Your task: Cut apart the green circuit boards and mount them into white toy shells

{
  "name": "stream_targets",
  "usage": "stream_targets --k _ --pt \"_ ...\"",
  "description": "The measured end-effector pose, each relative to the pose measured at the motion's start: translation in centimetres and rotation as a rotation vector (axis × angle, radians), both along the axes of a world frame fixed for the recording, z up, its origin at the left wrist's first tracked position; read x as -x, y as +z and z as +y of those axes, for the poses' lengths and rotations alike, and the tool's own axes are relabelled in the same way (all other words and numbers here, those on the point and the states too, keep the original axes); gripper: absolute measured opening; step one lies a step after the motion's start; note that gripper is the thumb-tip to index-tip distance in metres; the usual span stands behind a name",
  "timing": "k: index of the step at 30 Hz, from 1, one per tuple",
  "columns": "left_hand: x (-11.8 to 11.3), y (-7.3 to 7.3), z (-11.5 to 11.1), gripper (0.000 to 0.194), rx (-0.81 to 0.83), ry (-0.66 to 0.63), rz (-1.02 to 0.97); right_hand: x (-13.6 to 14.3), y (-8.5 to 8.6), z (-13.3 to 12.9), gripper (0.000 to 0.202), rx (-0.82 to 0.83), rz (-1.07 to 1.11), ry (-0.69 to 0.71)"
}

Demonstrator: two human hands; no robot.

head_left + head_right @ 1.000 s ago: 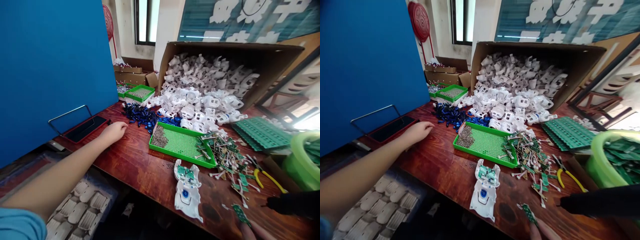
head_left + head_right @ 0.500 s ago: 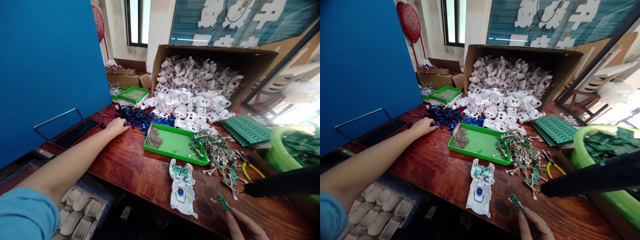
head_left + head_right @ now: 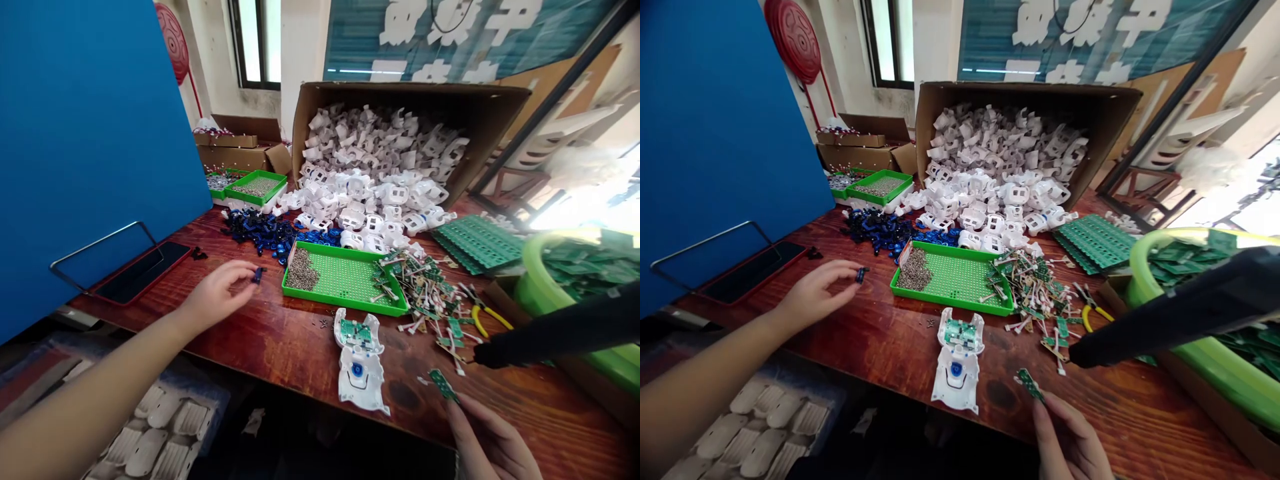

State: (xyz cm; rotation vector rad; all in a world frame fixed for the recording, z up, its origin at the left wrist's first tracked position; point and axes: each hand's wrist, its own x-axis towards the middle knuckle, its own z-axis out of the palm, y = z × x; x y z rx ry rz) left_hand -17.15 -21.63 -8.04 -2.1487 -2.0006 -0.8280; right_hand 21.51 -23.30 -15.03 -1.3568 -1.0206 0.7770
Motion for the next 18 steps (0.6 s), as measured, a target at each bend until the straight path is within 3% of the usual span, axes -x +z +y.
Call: stream_targets --k 2,7,9,14,18 --pt "-2.7 0.1 -1.9 0.011 -0.146 -0.218 -0.198 0.1 0.2 -0.2 0.038 -0.002 -0.015 0.014" --pt "-9.1 0.0 -5.4 0.034 -0.126 -0.549 -0.574 0.9 1.4 -1.4 0.03 -0.129 -0.048 -0.006" --pt "-11.1 -0.3 -6.2 0.038 -0.074 -0.639 -0.674 1.1 2.2 -2.3 0.027 -0.239 -0.079 0.042" --pt "-14.2 -1.3 -6.8 0.045 0.081 -0.853 -0.834 1.0 4.4 -4.2 0.034 -0.406 -0.209 0.338" --pt "-15.2 -2.5 -7.1 0.046 0.263 -0.861 -1.066 1.3 5.5 -5.0 0.038 -0.425 -0.273 0.493"
